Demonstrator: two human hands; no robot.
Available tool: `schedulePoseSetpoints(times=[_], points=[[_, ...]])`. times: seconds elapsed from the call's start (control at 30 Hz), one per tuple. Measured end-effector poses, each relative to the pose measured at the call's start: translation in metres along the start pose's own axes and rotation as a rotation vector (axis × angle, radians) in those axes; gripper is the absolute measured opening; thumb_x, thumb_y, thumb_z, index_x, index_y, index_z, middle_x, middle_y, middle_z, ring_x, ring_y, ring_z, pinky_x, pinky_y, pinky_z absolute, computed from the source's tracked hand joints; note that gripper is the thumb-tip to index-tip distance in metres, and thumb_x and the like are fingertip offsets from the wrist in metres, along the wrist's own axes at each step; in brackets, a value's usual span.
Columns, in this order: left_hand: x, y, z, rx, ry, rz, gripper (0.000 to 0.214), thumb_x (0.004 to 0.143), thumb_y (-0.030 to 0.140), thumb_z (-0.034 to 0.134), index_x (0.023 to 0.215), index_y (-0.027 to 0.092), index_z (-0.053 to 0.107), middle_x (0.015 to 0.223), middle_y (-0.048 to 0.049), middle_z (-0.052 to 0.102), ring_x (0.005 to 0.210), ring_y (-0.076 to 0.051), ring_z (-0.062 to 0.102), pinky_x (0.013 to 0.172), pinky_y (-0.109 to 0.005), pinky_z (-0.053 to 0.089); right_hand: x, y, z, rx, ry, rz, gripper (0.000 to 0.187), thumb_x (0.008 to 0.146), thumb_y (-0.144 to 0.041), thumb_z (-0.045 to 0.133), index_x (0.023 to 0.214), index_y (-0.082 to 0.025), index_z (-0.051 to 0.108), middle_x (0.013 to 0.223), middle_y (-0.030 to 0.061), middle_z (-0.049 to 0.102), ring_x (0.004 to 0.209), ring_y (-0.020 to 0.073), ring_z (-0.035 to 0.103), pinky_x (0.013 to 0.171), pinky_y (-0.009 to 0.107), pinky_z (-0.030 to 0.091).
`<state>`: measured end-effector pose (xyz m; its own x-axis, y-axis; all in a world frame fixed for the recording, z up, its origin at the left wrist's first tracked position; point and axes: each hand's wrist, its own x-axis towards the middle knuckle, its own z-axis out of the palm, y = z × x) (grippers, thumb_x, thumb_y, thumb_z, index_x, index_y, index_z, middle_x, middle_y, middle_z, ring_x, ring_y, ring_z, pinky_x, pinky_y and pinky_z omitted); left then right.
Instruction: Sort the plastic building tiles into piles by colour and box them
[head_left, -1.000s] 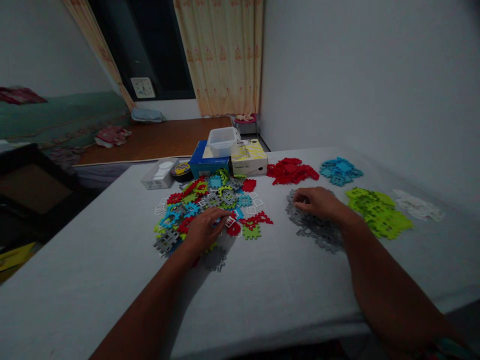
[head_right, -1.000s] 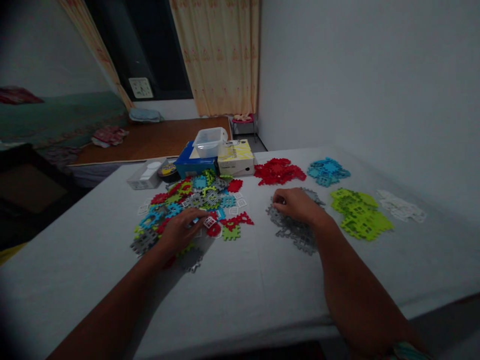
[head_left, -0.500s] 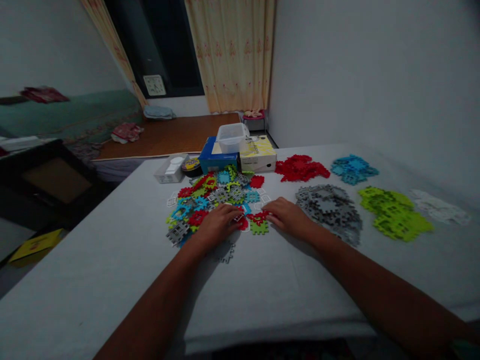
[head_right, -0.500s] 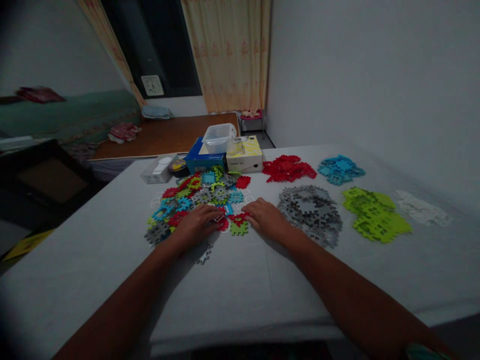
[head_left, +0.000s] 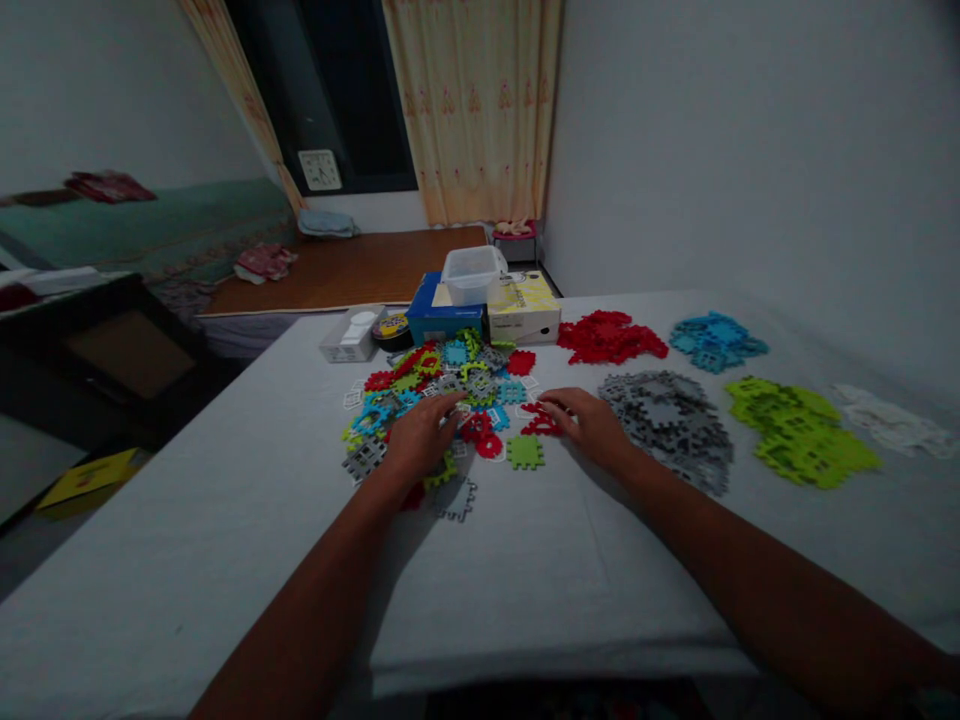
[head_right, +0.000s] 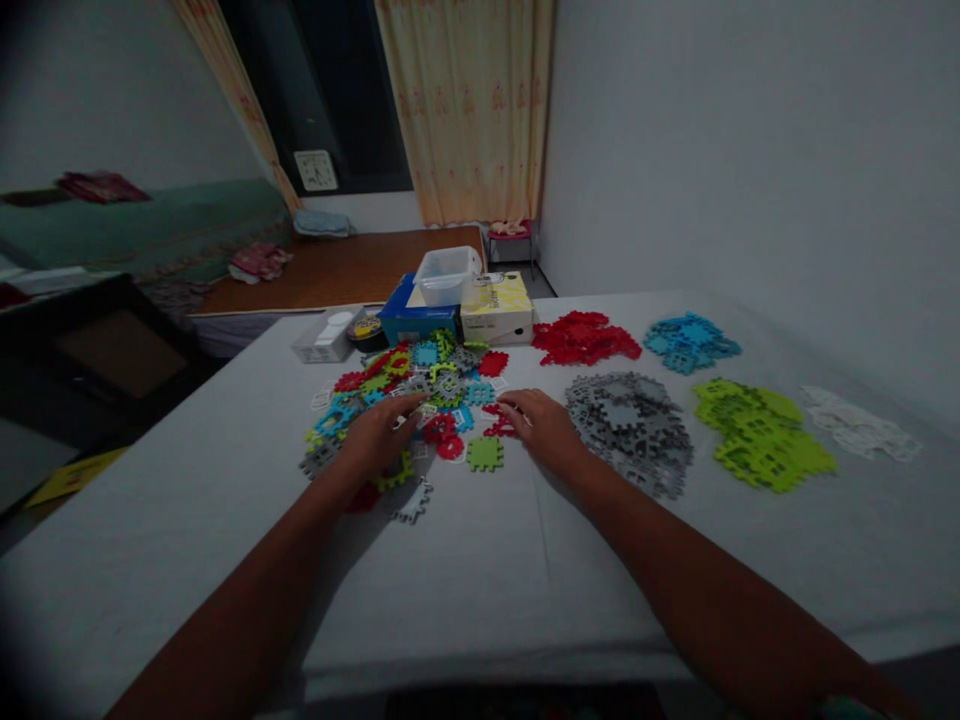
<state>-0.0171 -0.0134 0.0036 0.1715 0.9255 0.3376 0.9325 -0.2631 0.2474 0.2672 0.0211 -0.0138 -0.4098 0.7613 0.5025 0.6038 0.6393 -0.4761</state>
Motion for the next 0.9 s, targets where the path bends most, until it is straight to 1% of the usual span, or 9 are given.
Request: schedulePoseSetpoints(times=[0.07, 0.2, 0.33, 0.43, 0.57, 0.7, 0.8, 0.87, 0.9], points=[[0.000, -0.003, 0.001, 0.026, -0.020, -0.007, 0.034, 0.094, 0.028, 0.049, 0.124, 0.026, 0.066, 0.116, -0.0057, 0.073, 0.103, -0.022, 0.067, 0.087, -0.035, 0.054, 0.000, 0.008, -0.006, 0.061, 0.042, 0.069, 0.027, 0.096, -0.031, 0.048, 0.107, -0.021, 0.070, 0.104, 0.0084, 0.074, 0.092, 0.0212, 0.067, 0.084, 0.034, 0.051], [0.000, -0.010, 0.004, 0.078, -0.032, -0.017, 0.033, 0.093, 0.026, 0.048, 0.119, 0.026, 0.069, 0.114, -0.0068, 0.073, 0.106, -0.025, 0.066, 0.087, -0.037, 0.054, -0.001, 0.014, -0.012, 0.064, -0.033, 0.144, 0.024, 0.092, -0.029, 0.051, 0.102, -0.020, 0.071, 0.093, 0.0070, 0.075, 0.082, 0.0200, 0.069, 0.078, 0.032, 0.052], [0.001, -0.013, 0.004, 0.088, 0.040, 0.068, 0.032, 0.090, 0.022, 0.053, 0.116, 0.023, 0.070, 0.114, -0.0086, 0.070, 0.109, -0.026, 0.061, 0.096, -0.041, 0.051, -0.003, 0.015, -0.006, 0.062, -0.105, 0.118, 0.023, 0.092, -0.027, 0.052, 0.101, -0.020, 0.072, 0.095, 0.0071, 0.075, 0.084, 0.0205, 0.069, 0.079, 0.033, 0.051], [0.002, -0.012, 0.005, 0.031, 0.083, 0.127, 0.031, 0.090, 0.021, 0.051, 0.114, 0.022, 0.071, 0.116, -0.0088, 0.068, 0.110, -0.025, 0.059, 0.098, -0.043, 0.049, -0.003, 0.018, 0.000, 0.066, -0.094, 0.111, 0.024, 0.090, -0.025, 0.053, 0.104, -0.020, 0.071, 0.099, 0.0074, 0.075, 0.088, 0.0209, 0.069, 0.081, 0.035, 0.052], [0.001, -0.011, 0.007, -0.007, 0.062, 0.181, 0.029, 0.090, 0.020, 0.050, 0.110, 0.023, 0.072, 0.116, -0.0083, 0.068, 0.111, -0.024, 0.058, 0.098, -0.043, 0.050, 0.001, 0.020, -0.004, 0.100, -0.070, 0.112, 0.025, 0.086, -0.021, 0.056, 0.106, -0.020, 0.070, 0.100, 0.0072, 0.075, 0.085, 0.0193, 0.068, 0.080, 0.034, 0.053], [0.002, -0.013, 0.008, -0.003, 0.064, 0.215, 0.028, 0.091, 0.023, 0.049, 0.106, 0.024, 0.073, 0.113, -0.0081, 0.070, 0.109, -0.025, 0.060, 0.095, -0.043, 0.051, 0.006, 0.008, -0.030, 0.137, -0.040, 0.131, 0.018, 0.086, -0.022, 0.059, 0.100, -0.021, 0.071, 0.092, 0.0046, 0.075, 0.079, 0.0166, 0.068, 0.074, 0.030, 0.053], [0.002, -0.016, 0.009, -0.006, 0.083, 0.235, 0.028, 0.092, 0.025, 0.049, 0.105, 0.025, 0.074, 0.112, -0.0078, 0.070, 0.108, -0.025, 0.061, 0.095, -0.043, 0.052, 0.014, -0.004, -0.066, 0.097, 0.024, 0.109, 0.018, 0.088, -0.028, 0.060, 0.101, -0.022, 0.071, 0.091, 0.0037, 0.074, 0.075, 0.0151, 0.067, 0.068, 0.027, 0.052], [0.003, -0.017, 0.010, -0.007, 0.079, 0.237, 0.028, 0.092, 0.025, 0.049, 0.104, 0.024, 0.074, 0.111, -0.0081, 0.070, 0.107, -0.026, 0.061, 0.095, -0.043, 0.052, 0.024, 0.001, -0.094, 0.052, 0.050, 0.091, 0.019, 0.088, -0.030, 0.061, 0.101, -0.021, 0.071, 0.094, 0.0043, 0.074, 0.074, 0.0149, 0.066, 0.069, 0.028, 0.052], [0.003, -0.017, 0.011, -0.008, 0.075, 0.236, 0.028, 0.091, 0.025, 0.049, 0.104, 0.024, 0.074, 0.111, -0.0083, 0.070, 0.107, -0.026, 0.061, 0.094, -0.043, 0.052, 0.030, 0.009, -0.107, 0.029, 0.071, 0.096, 0.019, 0.087, -0.031, 0.062, 0.100, -0.021, 0.071, 0.095, 0.0047, 0.075, 0.075, 0.0152, 0.066, 0.071, 0.029, 0.052]])
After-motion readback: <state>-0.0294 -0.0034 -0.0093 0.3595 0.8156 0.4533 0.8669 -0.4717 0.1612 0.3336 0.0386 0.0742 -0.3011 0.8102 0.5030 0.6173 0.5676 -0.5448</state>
